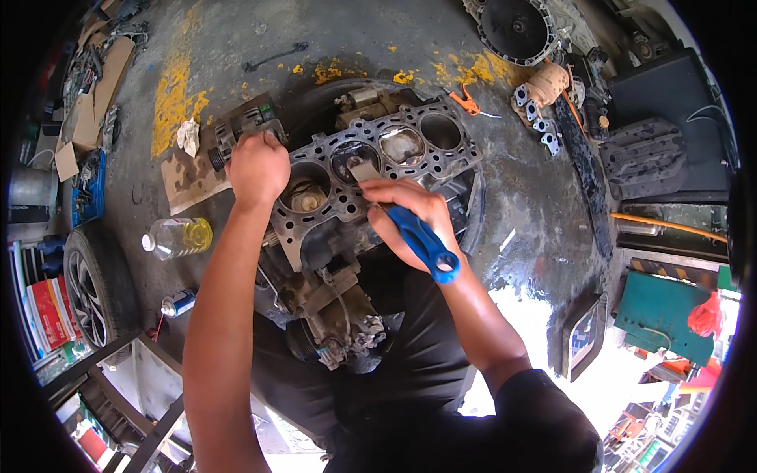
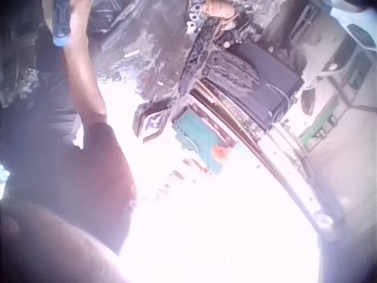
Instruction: The person cleans a disassembled engine block by spraying a cleaning agent and wiping with a cloth. They then use a scraper to remove residue from the cylinder surfaces and apply more cleaner to finish the cleaning.
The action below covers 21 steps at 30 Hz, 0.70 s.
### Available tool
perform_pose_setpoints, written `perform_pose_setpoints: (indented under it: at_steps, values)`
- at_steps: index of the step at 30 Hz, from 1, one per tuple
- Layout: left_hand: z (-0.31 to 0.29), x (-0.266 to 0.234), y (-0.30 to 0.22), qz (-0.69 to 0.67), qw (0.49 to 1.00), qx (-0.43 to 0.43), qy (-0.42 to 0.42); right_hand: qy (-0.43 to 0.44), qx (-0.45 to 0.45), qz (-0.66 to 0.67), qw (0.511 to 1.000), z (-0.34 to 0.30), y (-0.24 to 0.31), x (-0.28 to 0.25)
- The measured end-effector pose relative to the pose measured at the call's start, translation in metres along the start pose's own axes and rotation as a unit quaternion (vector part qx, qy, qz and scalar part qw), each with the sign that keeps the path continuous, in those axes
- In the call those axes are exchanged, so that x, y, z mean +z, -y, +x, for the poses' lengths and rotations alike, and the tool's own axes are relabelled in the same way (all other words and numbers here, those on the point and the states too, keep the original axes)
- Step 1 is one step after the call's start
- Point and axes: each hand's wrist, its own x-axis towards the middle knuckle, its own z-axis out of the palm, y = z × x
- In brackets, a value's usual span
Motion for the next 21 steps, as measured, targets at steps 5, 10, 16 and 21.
perform_pose_setpoints:
  at_steps: [5,10,16,21]
  values:
    - [0.000,-0.005,-0.005,0.009,0.999,-0.008,0.037,-0.035,0.000,-0.012,0.999,0.006,-0.010,0.003]
    - [0.001,-0.003,-0.002,-0.009,1.000,-0.011,0.021,-0.028,0.034,0.003,0.999,-0.011,-0.002,-0.006]
    - [-0.002,-0.002,-0.001,-0.006,1.000,-0.005,0.015,-0.040,0.014,-0.010,0.999,0.001,-0.007,0.002]
    - [-0.001,-0.002,-0.003,0.004,1.000,0.003,0.019,-0.033,0.024,-0.008,0.999,0.012,-0.008,-0.004]
